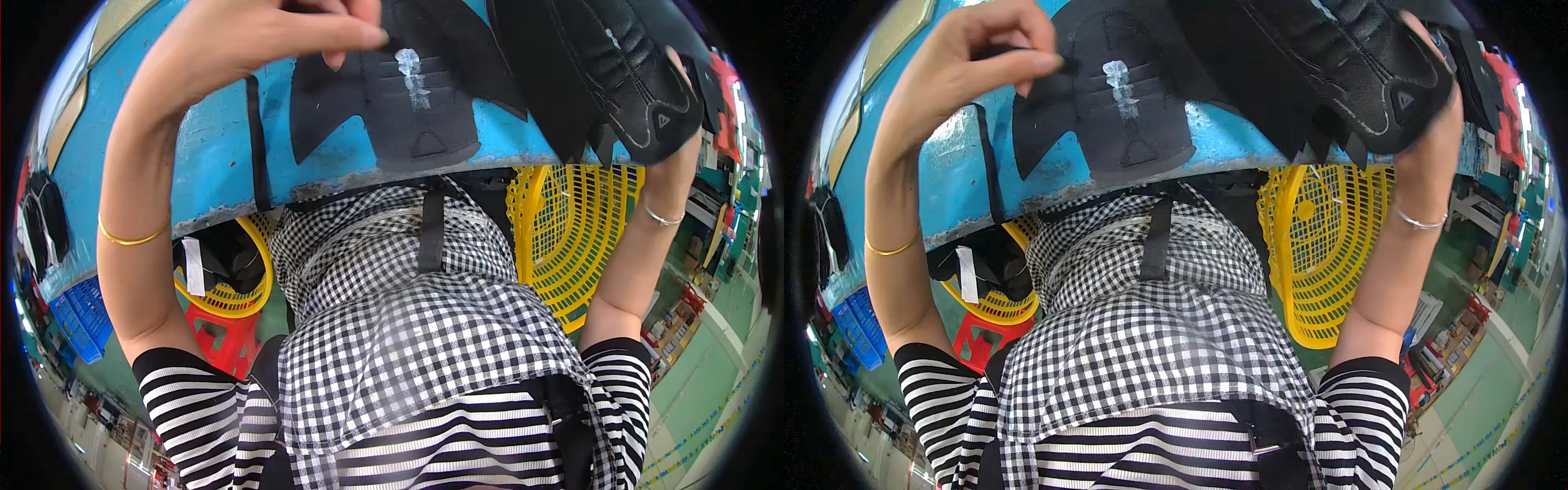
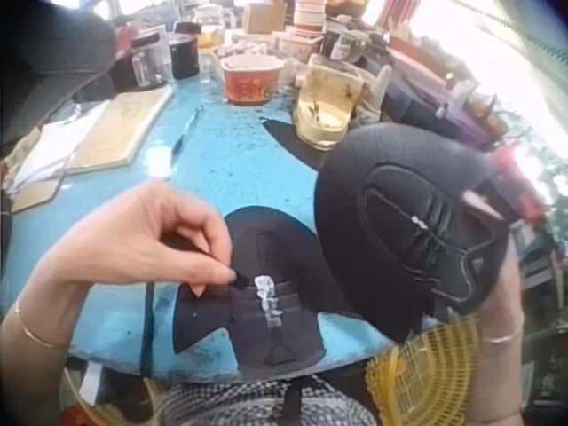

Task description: Trim excess material and threads from black leather shoe uppers using small snips.

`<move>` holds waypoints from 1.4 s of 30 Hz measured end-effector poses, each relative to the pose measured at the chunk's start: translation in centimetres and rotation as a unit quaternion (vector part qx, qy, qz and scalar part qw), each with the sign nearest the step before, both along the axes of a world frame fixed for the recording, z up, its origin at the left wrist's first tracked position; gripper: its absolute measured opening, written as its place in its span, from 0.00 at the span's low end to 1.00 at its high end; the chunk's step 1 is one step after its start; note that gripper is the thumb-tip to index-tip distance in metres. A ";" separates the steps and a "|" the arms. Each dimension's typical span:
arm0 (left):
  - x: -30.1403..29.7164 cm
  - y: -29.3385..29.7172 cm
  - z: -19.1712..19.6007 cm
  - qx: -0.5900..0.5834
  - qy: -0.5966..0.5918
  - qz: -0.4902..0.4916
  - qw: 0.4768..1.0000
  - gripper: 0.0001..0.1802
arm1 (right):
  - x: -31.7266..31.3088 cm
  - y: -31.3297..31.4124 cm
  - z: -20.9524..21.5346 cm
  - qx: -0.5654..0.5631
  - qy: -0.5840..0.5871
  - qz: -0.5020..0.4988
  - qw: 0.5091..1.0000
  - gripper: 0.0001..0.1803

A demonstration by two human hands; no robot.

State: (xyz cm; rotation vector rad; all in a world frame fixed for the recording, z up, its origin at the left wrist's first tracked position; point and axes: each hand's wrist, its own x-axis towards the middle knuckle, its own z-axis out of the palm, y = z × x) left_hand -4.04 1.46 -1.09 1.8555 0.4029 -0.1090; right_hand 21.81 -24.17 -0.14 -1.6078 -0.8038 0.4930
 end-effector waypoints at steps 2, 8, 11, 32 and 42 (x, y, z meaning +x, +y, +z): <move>1.9 -0.4 -1.1 0.024 0.012 -0.054 0.998 0.06 | 4.3 -1.6 -0.2 0.013 -0.002 -0.140 0.990 0.18; 4.1 -0.9 -0.5 0.059 0.031 -0.201 0.977 0.08 | -0.9 -1.2 -1.3 -0.078 -0.053 -0.001 0.996 0.15; 4.9 -1.4 -0.5 0.123 0.027 -0.245 0.961 0.08 | -4.2 -0.2 -3.2 -0.125 -0.089 0.134 0.979 0.12; 6.5 -1.5 1.4 0.224 0.178 -0.186 0.940 0.10 | -6.7 5.3 -5.4 -0.121 -0.479 0.294 0.818 0.08; 5.0 -0.6 -0.3 0.131 0.122 -0.222 0.959 0.08 | -6.3 5.3 -5.4 -0.115 -0.487 0.335 0.798 0.09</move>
